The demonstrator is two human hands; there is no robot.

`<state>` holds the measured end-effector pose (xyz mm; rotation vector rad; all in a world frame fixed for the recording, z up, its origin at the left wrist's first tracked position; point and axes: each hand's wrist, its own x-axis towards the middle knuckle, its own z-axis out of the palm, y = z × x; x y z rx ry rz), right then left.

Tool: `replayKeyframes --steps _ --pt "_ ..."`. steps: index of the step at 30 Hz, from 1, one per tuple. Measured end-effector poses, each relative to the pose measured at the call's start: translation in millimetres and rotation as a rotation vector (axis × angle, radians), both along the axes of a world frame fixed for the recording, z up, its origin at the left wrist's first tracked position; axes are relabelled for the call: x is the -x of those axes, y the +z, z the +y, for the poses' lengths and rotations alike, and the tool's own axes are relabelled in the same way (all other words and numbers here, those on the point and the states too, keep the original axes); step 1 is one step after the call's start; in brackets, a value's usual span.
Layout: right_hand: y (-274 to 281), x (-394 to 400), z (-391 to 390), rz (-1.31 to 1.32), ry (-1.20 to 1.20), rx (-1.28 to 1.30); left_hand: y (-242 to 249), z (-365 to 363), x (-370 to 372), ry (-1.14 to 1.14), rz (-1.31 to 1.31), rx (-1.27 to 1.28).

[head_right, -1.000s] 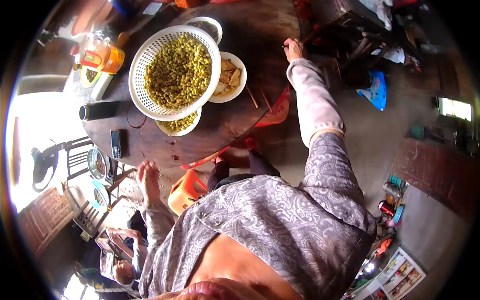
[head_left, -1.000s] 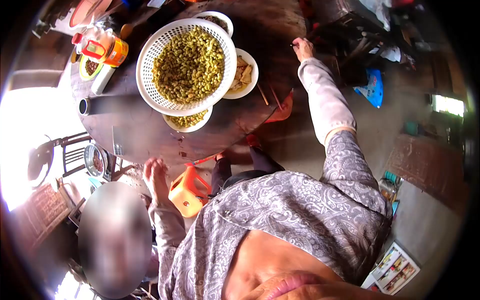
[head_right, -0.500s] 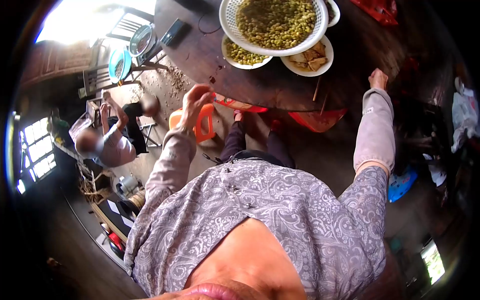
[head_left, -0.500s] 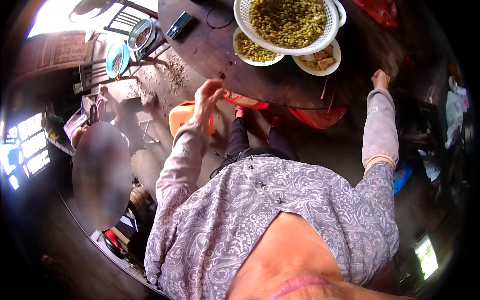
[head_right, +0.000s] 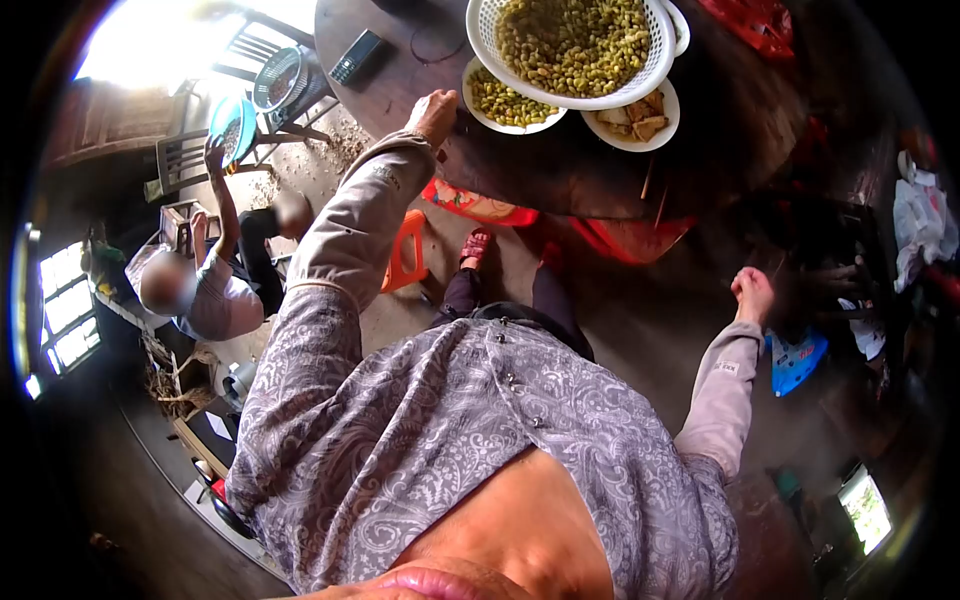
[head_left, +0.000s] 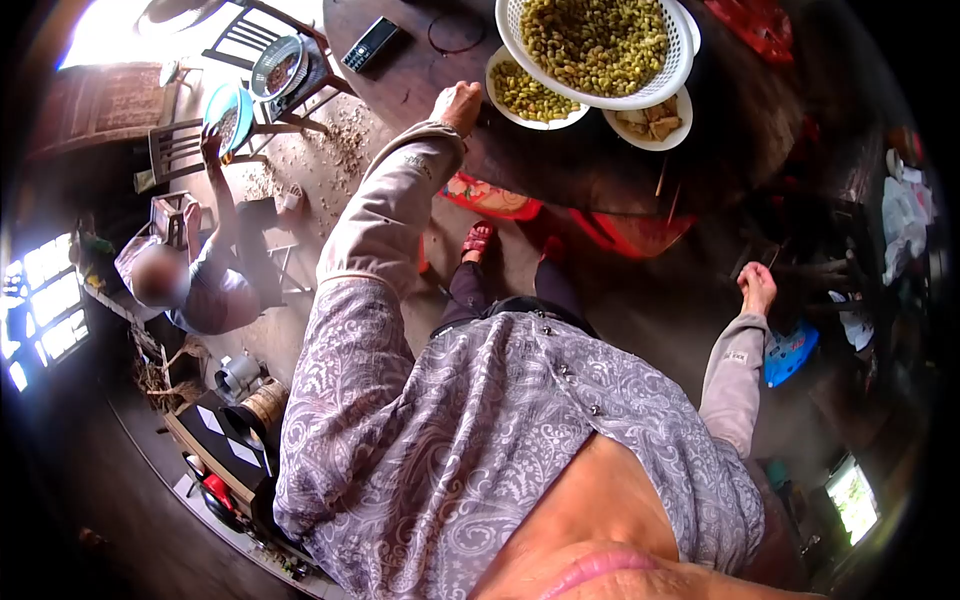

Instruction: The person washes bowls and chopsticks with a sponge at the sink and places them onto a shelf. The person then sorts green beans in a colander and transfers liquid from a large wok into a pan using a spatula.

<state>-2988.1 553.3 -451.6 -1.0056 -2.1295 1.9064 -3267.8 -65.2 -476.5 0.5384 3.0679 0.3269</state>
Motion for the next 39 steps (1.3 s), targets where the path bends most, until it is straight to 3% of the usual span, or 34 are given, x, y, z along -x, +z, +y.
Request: replayKeyframes --steps 3,4,5,8,11,19,22,25,26,29,39 --pt "-9.9 -46.7 -0.3 -0.026 -0.037 0.046 24.9 3.6 -19.0 0.191 -0.236 -0.634" --pt "-11.1 -55.0 -1.5 -0.037 -0.134 0.091 24.8 8.0 -23.2 0.435 -0.423 -0.996" --pt "-10.3 -62.5 -10.9 -0.050 -0.232 0.138 0.3 3.8 -21.8 0.495 -0.576 -1.337" --pt "-4.2 -72.1 -36.4 -0.042 -0.314 0.167 10.4 12.7 -38.5 0.569 -0.807 -1.656" --pt "6.3 -73.2 -57.9 -0.023 -0.279 0.153 0.0 23.8 -40.2 0.608 -0.704 -1.733" --pt "9.1 -71.2 -62.9 -0.005 -0.229 0.177 -3.1 15.0 -36.8 0.652 -0.513 -1.667" --pt "6.9 -76.1 -62.4 0.019 -0.247 0.183 11.2 0.1 -43.4 0.641 -0.454 -1.109" --pt "11.2 -80.0 -68.1 -0.004 -0.272 0.164 -24.0 -4.8 -38.5 0.314 -0.212 -0.742" --pt "14.0 -80.5 -71.2 -0.019 -0.282 0.150 -7.1 0.5 -43.3 0.221 -0.132 -0.602" --pt "18.8 -82.6 -74.5 -0.012 -0.327 0.171 -4.7 12.5 -41.7 0.148 -0.001 -0.327" --pt "3.9 -108.9 -84.9 0.016 -0.269 0.169 12.9 27.1 -34.6 0.137 -0.157 -0.168"
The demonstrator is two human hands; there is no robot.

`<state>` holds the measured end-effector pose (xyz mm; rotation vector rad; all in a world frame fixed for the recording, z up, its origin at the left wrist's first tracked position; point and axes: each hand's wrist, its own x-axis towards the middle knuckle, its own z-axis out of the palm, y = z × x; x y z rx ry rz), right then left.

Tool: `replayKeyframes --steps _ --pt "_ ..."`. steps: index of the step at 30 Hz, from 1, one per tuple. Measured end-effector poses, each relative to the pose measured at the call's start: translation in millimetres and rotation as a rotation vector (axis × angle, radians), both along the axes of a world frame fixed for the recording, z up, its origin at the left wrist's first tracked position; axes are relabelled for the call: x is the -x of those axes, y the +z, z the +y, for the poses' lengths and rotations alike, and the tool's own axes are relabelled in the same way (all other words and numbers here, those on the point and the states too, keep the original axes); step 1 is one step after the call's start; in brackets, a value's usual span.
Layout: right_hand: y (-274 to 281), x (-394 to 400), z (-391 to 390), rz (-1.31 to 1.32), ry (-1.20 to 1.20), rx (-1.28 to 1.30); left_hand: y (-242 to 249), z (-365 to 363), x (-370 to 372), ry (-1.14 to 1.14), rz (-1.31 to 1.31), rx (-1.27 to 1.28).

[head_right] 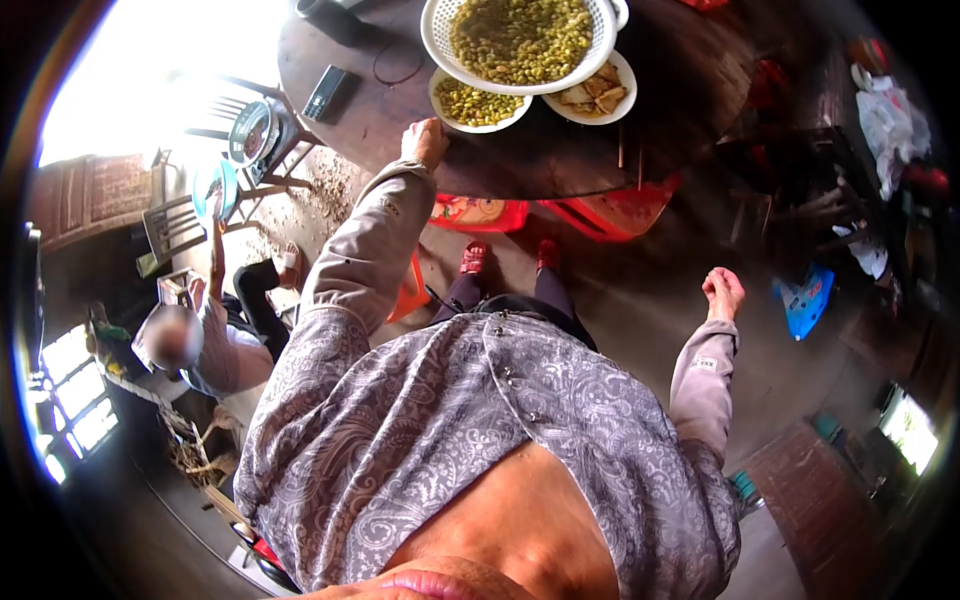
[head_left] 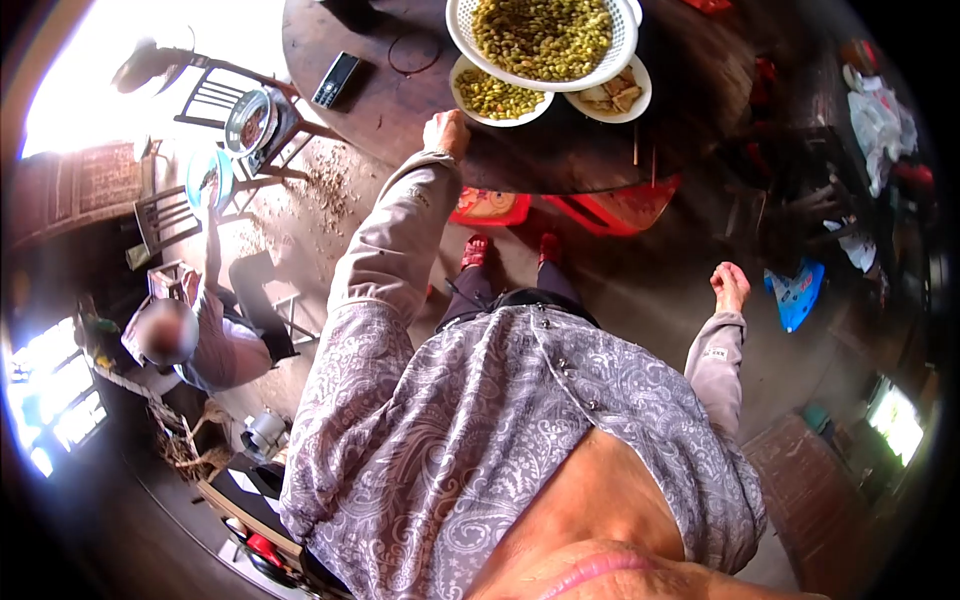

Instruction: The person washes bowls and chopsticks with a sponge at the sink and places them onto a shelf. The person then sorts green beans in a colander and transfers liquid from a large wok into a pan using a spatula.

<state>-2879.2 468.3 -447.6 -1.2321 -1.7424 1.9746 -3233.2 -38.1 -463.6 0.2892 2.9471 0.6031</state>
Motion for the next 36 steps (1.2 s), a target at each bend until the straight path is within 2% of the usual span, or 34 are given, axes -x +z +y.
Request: replayKeyframes --steps 5,6,8,11,12,13,14,15,16,17,18,19,21,23,24,25,26,28,29,32,34,36 --pt "2.1 -29.1 -50.3 -0.007 -0.097 0.029 1.3 -2.9 0.9 -0.071 -0.007 0.049" --pt "8.0 -37.7 -69.1 -0.003 -0.149 0.042 0.8 -9.7 -3.1 -0.127 0.035 -0.077" --pt "17.7 -62.1 -111.2 0.085 -0.234 0.121 -19.2 -17.4 -13.0 -0.099 -0.062 -0.319" --pt "15.3 -103.1 -183.6 0.302 -0.318 0.281 -9.0 -11.8 -66.1 -0.257 -0.358 -0.584" --pt "23.3 -114.7 -209.7 0.297 -0.290 0.369 -9.4 -8.7 -86.0 -0.336 -0.586 -0.758" --pt "30.1 -118.4 -234.2 0.356 -0.317 0.471 -2.1 -6.9 -106.6 -0.398 -0.732 -0.770" --pt "34.1 -127.5 -259.2 0.373 -0.290 0.485 26.8 1.0 -125.8 -0.514 -0.771 -0.747" --pt "29.5 -138.4 -278.6 0.417 -0.295 0.510 18.8 2.7 -142.0 -0.605 -0.872 -0.822" --pt "33.2 -147.3 -300.1 0.389 -0.368 0.520 20.8 8.5 -159.8 -0.592 -0.916 -0.774" --pt "30.0 -162.3 -317.1 0.396 -0.361 0.496 22.7 14.4 -171.2 -0.735 -0.877 -0.603" --pt "22.9 -180.2 -333.4 0.401 -0.343 0.475 24.4 20.4 -189.9 -0.738 -0.914 -0.588" --pt "8.8 -195.2 -348.8 0.364 -0.267 0.095 23.3 28.3 -203.1 -0.678 -1.077 -0.605" --pt "6.9 -222.5 -378.7 0.338 -0.350 0.011 16.2 39.9 -222.0 -0.737 -1.238 -0.578" --pt "25.4 -260.4 -402.2 0.501 -0.635 0.577 23.1 60.6 -253.8 -0.808 -1.320 -0.458" --pt "25.1 -282.8 -413.2 0.504 -0.728 0.559 30.5 72.0 -270.8 -0.854 -1.326 -0.358" --pt "20.9 -305.6 -424.0 0.508 -0.817 0.547 26.3 83.1 -284.1 -0.990 -1.421 -0.380" --pt "16.4 -330.6 -435.3 0.513 -0.905 0.539 26.9 97.7 -308.6 -1.027 -1.377 -0.322" --pt "11.1 -390.1 -461.9 0.607 -1.028 0.516 30.0 120.3 -365.3 -1.090 -1.281 -0.208" --pt "6.7 -423.3 -473.8 0.655 -1.082 0.502 21.3 134.4 -391.0 -1.187 -1.418 -0.205" --pt "-18.6 -527.1 -511.2 0.687 -1.313 0.355 47.4 164.4 -519.8 -1.367 -1.469 -0.112" --pt "-11.7 -593.9 -526.0 0.679 -1.492 0.264 61.4 175.0 -616.1 -1.452 -1.459 -0.017" --pt "-1.9 -654.8 -530.2 0.604 -1.643 0.138 66.9 187.5 -702.4 -1.707 -1.315 0.079"
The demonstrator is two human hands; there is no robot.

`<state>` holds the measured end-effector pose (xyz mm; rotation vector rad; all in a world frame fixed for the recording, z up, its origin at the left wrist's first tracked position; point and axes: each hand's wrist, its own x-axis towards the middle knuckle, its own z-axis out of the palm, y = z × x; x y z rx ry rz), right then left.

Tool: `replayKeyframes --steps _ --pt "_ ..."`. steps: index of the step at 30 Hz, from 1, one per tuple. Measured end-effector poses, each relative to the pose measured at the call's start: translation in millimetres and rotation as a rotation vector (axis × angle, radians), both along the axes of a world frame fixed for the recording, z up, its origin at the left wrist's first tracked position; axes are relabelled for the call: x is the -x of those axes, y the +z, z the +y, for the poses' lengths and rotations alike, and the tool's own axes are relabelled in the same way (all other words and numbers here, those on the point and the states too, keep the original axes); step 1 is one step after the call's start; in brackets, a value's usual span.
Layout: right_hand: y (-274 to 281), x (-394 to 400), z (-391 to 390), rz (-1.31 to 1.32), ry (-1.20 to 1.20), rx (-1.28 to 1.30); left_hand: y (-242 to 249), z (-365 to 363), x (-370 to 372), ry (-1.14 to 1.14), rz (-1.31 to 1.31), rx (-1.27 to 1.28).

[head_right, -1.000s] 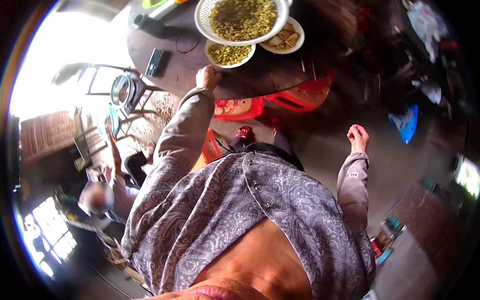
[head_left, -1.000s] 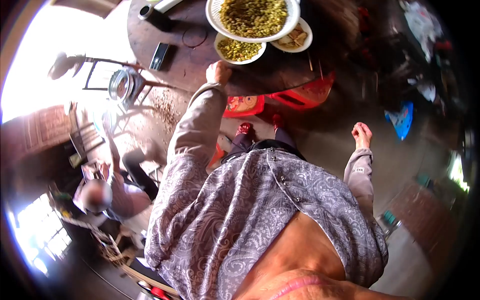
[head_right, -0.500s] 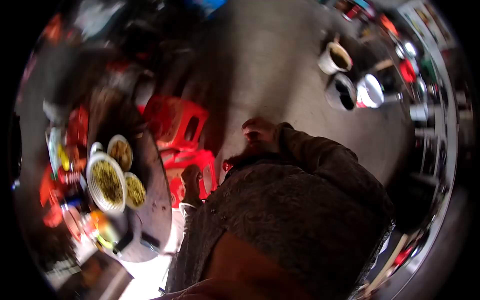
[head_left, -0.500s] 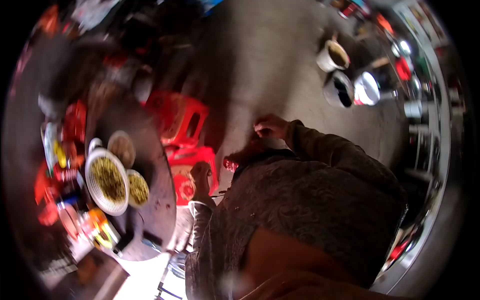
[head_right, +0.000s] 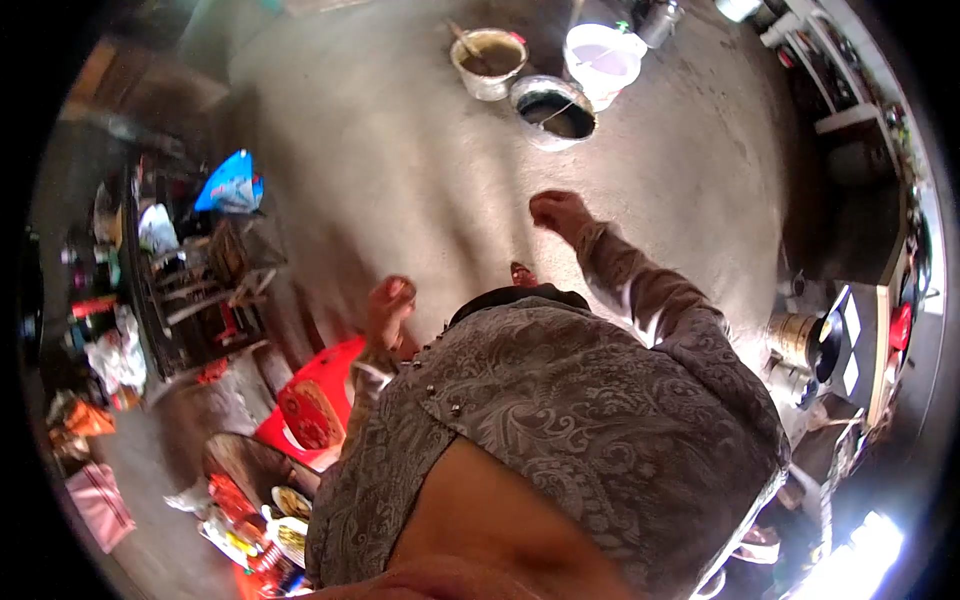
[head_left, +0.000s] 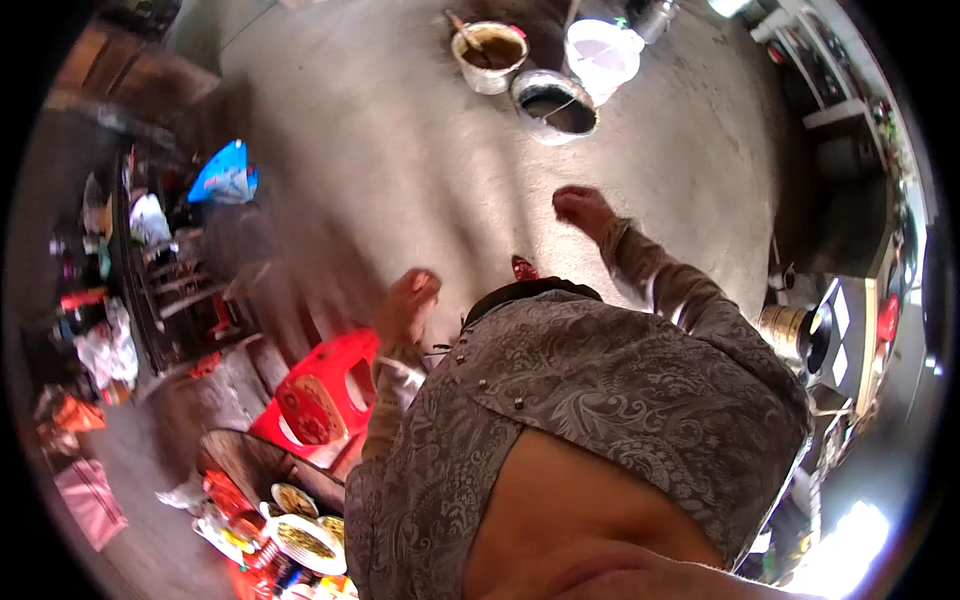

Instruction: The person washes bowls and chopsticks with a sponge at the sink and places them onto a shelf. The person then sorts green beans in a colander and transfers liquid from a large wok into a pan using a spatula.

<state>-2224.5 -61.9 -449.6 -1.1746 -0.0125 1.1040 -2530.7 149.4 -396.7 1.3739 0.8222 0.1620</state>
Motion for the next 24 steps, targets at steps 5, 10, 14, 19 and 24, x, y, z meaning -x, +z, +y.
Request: replayKeyframes --steps 5,10,14,19,24 --pt "15.1 -150.6 29.1 -0.427 -0.104 0.029 19.9 25.7 -211.3 -0.252 -0.126 -0.359" --pt "39.5 -242.6 76.0 -1.234 -0.116 0.502 32.6 42.3 -382.0 -0.410 -0.228 -0.748" --pt "-49.1 -332.9 113.3 -1.143 0.055 0.504 -20.5 67.2 -498.0 -0.518 -0.257 -1.021" --pt "-113.6 -377.8 141.5 -1.565 0.060 0.640 -83.2 92.3 -593.4 -0.788 -0.108 -1.545" --pt "-40.2 -378.1 157.0 -1.667 0.245 0.800 -79.3 101.2 -650.2 -1.090 0.281 -1.209"
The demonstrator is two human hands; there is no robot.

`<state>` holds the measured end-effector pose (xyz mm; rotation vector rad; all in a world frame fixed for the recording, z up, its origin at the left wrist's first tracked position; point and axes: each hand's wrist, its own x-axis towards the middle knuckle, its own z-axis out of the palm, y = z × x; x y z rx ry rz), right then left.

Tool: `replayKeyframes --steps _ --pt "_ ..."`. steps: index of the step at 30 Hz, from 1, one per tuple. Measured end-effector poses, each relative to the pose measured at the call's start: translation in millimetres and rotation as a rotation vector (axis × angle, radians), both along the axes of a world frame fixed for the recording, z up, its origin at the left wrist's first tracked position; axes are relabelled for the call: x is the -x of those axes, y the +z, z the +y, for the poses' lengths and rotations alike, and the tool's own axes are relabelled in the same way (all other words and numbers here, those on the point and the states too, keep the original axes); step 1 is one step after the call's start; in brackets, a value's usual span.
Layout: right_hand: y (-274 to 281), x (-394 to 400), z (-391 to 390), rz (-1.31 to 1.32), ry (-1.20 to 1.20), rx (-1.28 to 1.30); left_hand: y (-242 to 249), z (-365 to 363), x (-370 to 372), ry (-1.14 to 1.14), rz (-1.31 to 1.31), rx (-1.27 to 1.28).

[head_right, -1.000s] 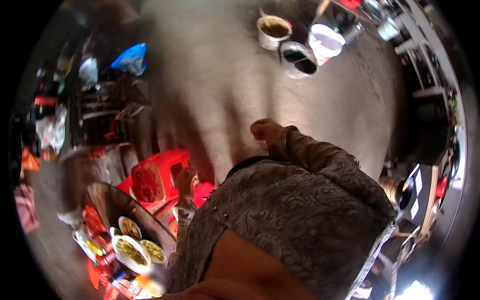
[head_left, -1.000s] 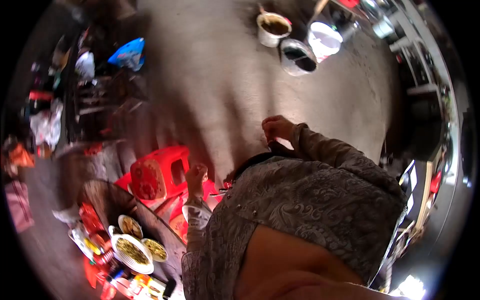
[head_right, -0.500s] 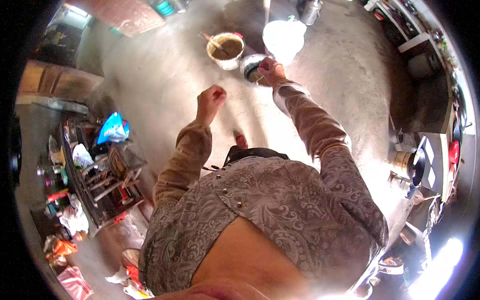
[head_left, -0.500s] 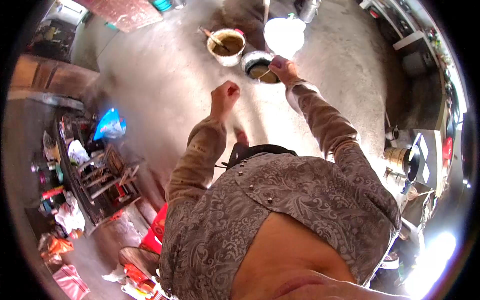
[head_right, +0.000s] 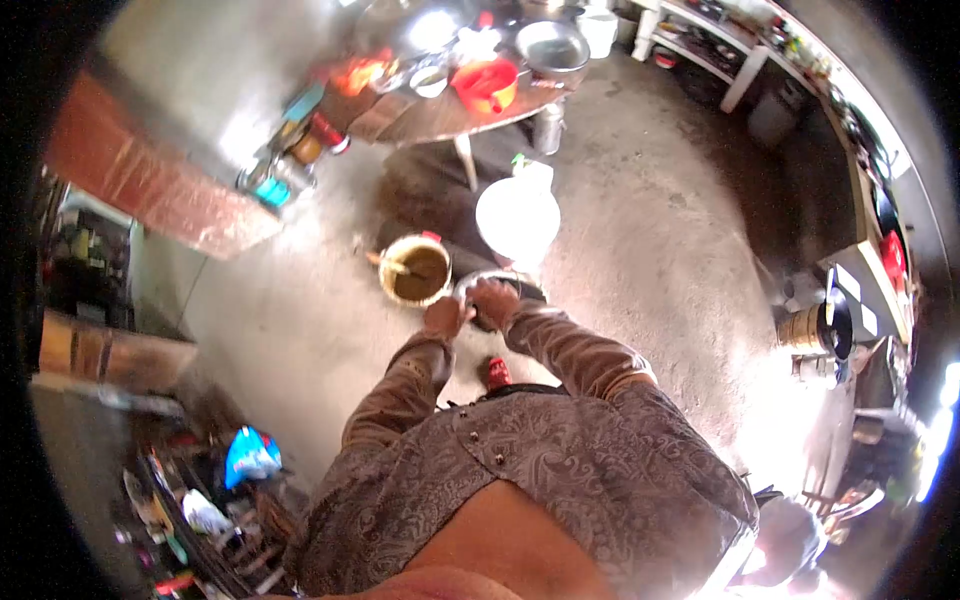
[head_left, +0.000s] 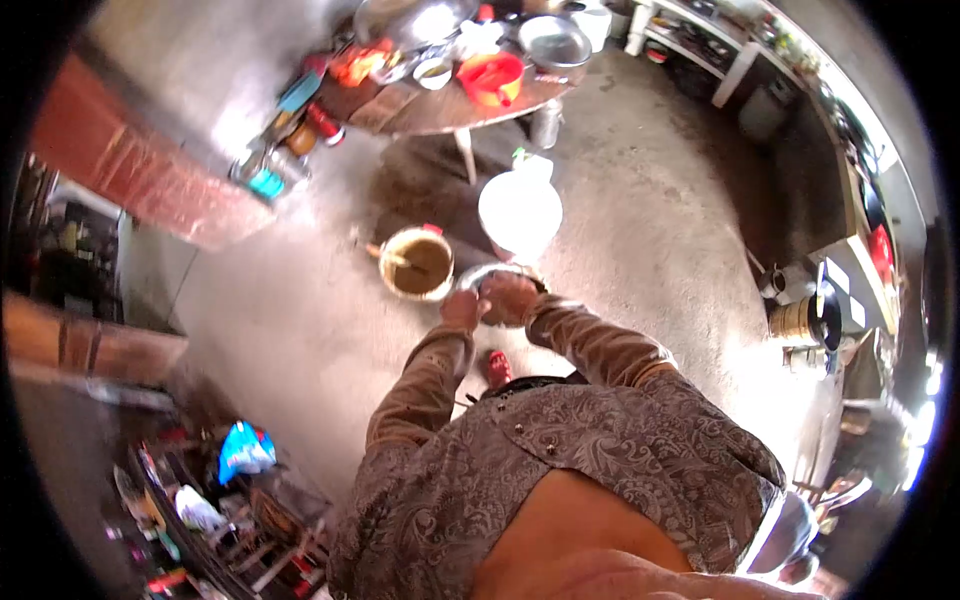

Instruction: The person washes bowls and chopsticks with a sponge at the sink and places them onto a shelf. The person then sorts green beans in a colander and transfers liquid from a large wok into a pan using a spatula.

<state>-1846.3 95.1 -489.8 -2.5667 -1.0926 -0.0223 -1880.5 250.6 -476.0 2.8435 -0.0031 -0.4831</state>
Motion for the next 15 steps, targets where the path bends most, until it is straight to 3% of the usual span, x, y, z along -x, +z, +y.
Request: replayKeyframes --steps 2,4,6,7,8,9,10,11,12,14,15 --pt "35.1 1.1 -11.7 -0.008 0.023 0.037 -33.0 2.9 -15.5 -0.108 -0.059 -0.082" --pt "50.7 -16.7 -5.6 0.433 -0.030 0.344 -57.7 15.1 -29.9 -0.280 -0.146 -0.048" --pt "39.8 -24.0 -16.5 0.266 -0.004 0.151 -43.3 1.4 -38.6 -0.168 -0.136 -0.072" --pt "33.6 -26.2 -26.8 0.184 0.013 0.028 -29.7 -9.3 -36.2 0.048 -0.126 -0.017" --pt "37.0 -27.8 -38.2 0.101 0.070 -0.132 -57.1 -7.4 -39.7 0.083 -0.224 0.004" --pt "42.7 -31.4 -51.1 0.045 0.116 -0.237 -53.1 -12.6 -42.4 0.093 -0.220 0.020" --pt "55.1 -35.1 -67.2 0.016 0.149 -0.299 -67.4 -18.1 -51.4 0.197 -0.148 -0.085" --pt "73.6 -43.0 -87.3 0.113 0.172 -0.256 -44.1 -29.1 -53.0 0.195 -0.089 0.084" --pt "92.0 -50.2 -107.5 0.209 0.190 -0.210 -99.3 -8.6 -55.4 0.007 -0.272 0.147" --pt "77.7 -70.5 -145.7 0.236 0.148 -0.193 -125.3 -2.4 -66.9 -0.143 0.026 -0.099" --pt "66.8 -82.8 -167.3 0.301 0.140 -0.210 -153.3 9.6 -73.1 -0.250 0.004 -0.160"
